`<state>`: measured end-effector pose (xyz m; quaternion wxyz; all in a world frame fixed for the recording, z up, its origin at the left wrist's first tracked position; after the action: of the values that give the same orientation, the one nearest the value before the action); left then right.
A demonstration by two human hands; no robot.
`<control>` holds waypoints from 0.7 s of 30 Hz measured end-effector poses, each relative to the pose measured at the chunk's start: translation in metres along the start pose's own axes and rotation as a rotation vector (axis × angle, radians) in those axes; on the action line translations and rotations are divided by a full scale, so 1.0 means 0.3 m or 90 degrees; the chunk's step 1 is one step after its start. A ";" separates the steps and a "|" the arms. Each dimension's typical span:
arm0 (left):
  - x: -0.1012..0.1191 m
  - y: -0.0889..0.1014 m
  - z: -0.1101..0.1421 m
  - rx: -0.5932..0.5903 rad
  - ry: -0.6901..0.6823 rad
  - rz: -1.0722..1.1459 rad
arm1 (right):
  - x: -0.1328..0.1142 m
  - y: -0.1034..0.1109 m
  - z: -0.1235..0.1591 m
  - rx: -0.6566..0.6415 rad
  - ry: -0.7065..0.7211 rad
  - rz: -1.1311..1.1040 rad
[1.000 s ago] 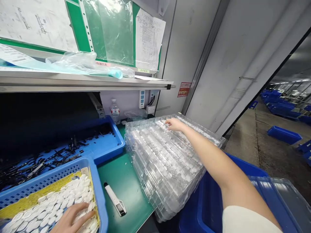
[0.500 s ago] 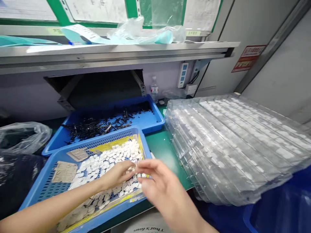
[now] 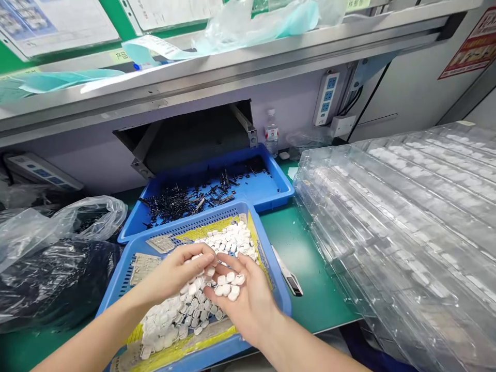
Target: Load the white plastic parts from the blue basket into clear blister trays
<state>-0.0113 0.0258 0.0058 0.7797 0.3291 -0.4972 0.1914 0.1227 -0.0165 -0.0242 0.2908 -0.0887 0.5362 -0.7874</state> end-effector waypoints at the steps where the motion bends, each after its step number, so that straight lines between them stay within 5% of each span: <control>1: -0.009 0.010 -0.002 0.012 0.021 0.024 | -0.004 0.001 0.003 -0.005 -0.002 -0.001; 7: -0.027 0.055 0.003 0.025 0.017 0.085 | -0.014 0.003 0.012 -0.044 -0.015 -0.028; 10: -0.010 0.056 0.022 0.032 -0.017 -0.074 | -0.013 0.002 0.015 -0.050 -0.015 -0.043; 16: -0.012 -0.016 0.056 -0.071 -0.106 -0.470 | -0.007 0.005 0.017 -0.059 -0.012 -0.041; 21: -0.030 -0.036 0.052 -0.005 -0.152 -0.585 | -0.006 0.002 0.020 -0.073 -0.022 -0.037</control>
<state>-0.0184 0.0075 -0.0013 0.7219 0.5321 -0.3870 -0.2144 0.1271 -0.0204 -0.0221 0.2717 -0.1341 0.5726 -0.7618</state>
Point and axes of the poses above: each hand's wrist, its own z-axis away from the middle knuckle, its own y-axis out of the back of the hand, x = y × z, the point moved 1 cm from there along -z, towards the middle knuckle, and after that the axes turned 11 degrees about -x, right-handed, at the moved point
